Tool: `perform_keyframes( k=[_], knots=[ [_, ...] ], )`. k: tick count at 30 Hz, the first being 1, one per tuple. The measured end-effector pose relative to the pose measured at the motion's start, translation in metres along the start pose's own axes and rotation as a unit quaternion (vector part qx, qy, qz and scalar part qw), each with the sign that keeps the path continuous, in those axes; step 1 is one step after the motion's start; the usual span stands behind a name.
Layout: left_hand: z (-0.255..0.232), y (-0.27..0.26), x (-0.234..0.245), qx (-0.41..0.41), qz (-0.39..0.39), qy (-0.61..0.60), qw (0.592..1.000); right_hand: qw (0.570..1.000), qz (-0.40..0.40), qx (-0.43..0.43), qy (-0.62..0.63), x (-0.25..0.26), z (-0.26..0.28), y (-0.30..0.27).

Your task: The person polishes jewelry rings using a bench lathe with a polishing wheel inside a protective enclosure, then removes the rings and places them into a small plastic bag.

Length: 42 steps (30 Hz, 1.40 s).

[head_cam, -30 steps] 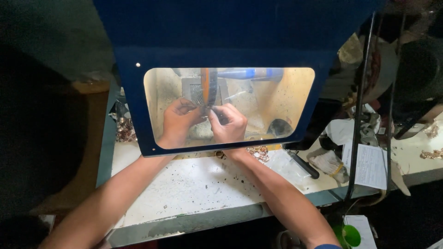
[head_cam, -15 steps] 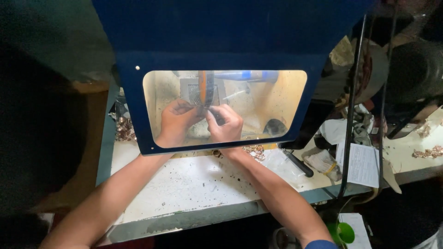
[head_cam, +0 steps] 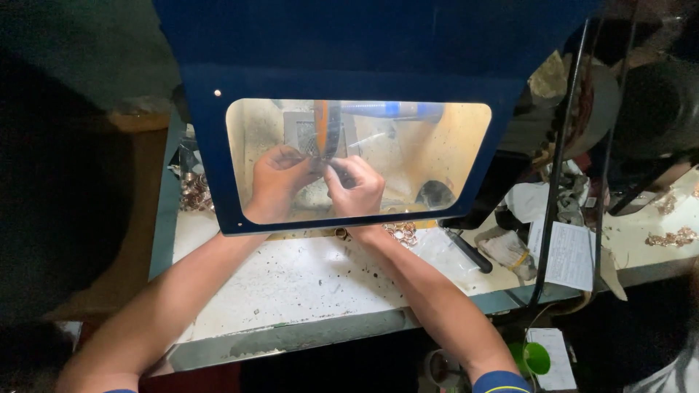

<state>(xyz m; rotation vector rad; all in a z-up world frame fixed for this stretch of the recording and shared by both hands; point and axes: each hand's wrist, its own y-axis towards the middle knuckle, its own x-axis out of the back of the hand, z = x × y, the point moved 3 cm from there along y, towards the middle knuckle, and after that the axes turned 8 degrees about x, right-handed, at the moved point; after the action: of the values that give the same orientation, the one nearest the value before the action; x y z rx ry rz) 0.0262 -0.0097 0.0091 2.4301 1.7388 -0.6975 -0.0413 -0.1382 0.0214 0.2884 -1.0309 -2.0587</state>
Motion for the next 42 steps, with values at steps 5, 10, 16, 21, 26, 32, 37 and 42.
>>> perform_keyframes(
  k=[5, 10, 16, 21, 26, 32, 37, 42],
  knots=[
    [0.002, 0.001, -0.002, 0.006, 0.002, -0.002, 1.000, 1.000, -0.002, -0.006, 0.010, 0.002, 0.002, -0.001],
    [-0.011, -0.008, -0.008, 0.008, 0.004, 0.011, 1.000, 1.000, -0.002, -0.002, 0.010, 0.003, 0.000, -0.002],
    [-0.006, -0.003, -0.004, 0.018, -0.003, 0.001, 1.000, 1.000, -0.002, -0.019, 0.012, 0.000, -0.004, -0.004],
    [-0.010, -0.004, -0.006, 0.040, -0.024, 0.009, 0.999, 0.999, 0.009, -0.027, -0.023, -0.002, -0.001, -0.002],
    [-0.010, -0.008, 0.003, -0.082, -0.037, 0.081, 0.993, 1.000, 0.003, -0.011, 0.003, -0.002, 0.001, -0.006],
    [-0.018, -0.036, -0.002, -0.264, -0.072, 0.180, 0.945, 0.999, 0.014, 0.039, 0.015, 0.006, 0.025, -0.004],
    [-0.022, -0.043, -0.006, -0.339, -0.066, 0.198, 0.917, 0.997, 0.028, 0.054, 0.037, 0.011, 0.020, -0.003],
    [-0.018, -0.039, -0.009, -0.340, -0.056, 0.192, 0.919, 0.997, 0.035, 0.033, 0.053, 0.013, 0.015, -0.002]
  ],
)
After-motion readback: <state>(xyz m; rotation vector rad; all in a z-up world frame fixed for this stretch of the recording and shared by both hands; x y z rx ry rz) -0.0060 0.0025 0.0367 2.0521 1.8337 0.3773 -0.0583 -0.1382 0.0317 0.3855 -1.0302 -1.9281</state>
